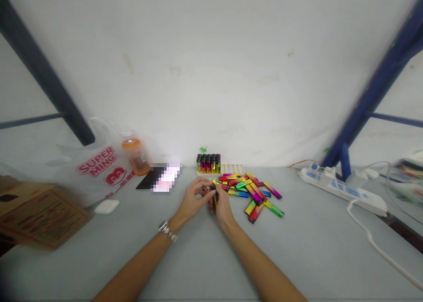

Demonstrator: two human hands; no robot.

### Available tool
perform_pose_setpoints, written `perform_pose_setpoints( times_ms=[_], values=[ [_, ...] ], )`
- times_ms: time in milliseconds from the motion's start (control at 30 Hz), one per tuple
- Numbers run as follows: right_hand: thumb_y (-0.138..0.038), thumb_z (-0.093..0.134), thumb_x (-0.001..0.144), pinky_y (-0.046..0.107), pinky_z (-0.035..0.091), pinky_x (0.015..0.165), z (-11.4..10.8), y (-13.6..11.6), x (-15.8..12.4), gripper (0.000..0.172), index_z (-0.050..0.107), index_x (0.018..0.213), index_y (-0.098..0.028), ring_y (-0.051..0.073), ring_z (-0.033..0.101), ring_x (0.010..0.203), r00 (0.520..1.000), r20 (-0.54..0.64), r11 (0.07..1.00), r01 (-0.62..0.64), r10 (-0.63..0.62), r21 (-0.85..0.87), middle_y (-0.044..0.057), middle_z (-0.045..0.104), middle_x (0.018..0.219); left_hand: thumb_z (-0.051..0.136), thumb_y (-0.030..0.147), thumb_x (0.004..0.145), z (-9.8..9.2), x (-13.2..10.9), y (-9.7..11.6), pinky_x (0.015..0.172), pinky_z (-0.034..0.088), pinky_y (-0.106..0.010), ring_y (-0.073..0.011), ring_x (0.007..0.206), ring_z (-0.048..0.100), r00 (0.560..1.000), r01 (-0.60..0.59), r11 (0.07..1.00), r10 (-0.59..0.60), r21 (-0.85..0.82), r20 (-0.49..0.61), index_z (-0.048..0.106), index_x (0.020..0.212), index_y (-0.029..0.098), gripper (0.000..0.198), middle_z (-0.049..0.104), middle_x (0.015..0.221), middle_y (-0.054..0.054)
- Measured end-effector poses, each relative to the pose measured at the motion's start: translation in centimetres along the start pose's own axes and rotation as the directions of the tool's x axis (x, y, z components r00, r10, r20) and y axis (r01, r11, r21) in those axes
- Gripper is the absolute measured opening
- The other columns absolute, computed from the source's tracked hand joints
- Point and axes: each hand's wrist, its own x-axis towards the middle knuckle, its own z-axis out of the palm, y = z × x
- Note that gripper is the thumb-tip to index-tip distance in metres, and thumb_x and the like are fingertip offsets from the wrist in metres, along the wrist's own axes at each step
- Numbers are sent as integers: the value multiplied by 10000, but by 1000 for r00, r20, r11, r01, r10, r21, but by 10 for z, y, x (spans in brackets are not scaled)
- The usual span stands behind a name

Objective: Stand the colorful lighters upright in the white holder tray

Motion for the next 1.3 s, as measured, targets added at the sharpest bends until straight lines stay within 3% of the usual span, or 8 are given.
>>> perform_pose_setpoints(
  times_ms=[100,233,367,467,600,767,1000,1300],
  values=[
    [-584,625,739,235,337,408,0,3,2,375,517,720,-226,111,398,441,998,-8,998,64,-63,19,-57,455,522,689,312,818,1,0,2,578,522,-205,-114,738,606,997,25,1000,-26,-17,-68,672,967,154,218,612,1017,-76],
    [-487,659,751,240,425,525,0,2,-1,281,562,824,-233,135,503,618,993,34,994,112,-112,2,-26,552,705,638,319,869,-2,1,2,686,560,-251,-162,859,655,996,18,1000,-16,22,-91,680,1032,170,225,682,1013,-79],
    [-362,652,754,272,462,687,-3,-1,-2,239,603,953,-239,174,564,828,976,84,963,212,-200,-164,4,610,874,595,332,907,-12,5,0,793,574,-307,-187,926,677,998,-3,998,7,65,-60,698,1069,182,243,712,1050,-78],
    [-307,643,738,291,452,728,-6,0,0,291,600,1017,-236,194,571,889,966,50,922,258,-254,-288,24,624,927,586,340,917,-28,12,1,855,571,-325,-189,952,684,997,-37,996,43,84,-66,702,1079,194,248,717,1053,-70],
    [-341,635,740,309,445,705,-8,4,2,297,590,1006,-217,207,574,850,968,24,900,241,-249,-364,42,619,902,585,354,917,-57,30,1,891,568,-343,-189,969,682,991,-88,981,103,174,-81,716,1064,208,245,723,1045,-61],
    [-315,605,792,311,421,701,-7,7,-1,202,598,964,-211,187,565,738,957,133,863,290,-258,-414,11,602,788,599,331,902,-83,62,-15,878,565,-338,-194,961,688,996,-86,976,86,200,8,734,1014,180,231,738,1021,-73],
    [-286,571,825,298,407,673,-7,6,-3,158,582,959,-203,174,547,693,951,181,849,307,-252,-429,-11,571,731,639,327,853,-79,93,-39,922,552,-368,-199,968,684,996,-48,988,35,149,86,741,1005,176,237,742,1038,-70],
    [-367,507,867,307,428,682,-7,9,-3,223,531,1003,-192,167,548,680,950,215,841,303,-228,-447,-11,576,732,656,306,831,-79,97,-52,884,573,-362,-203,976,653,990,-63,985,41,160,136,747,967,184,204,686,1027,-76]
  ],
)
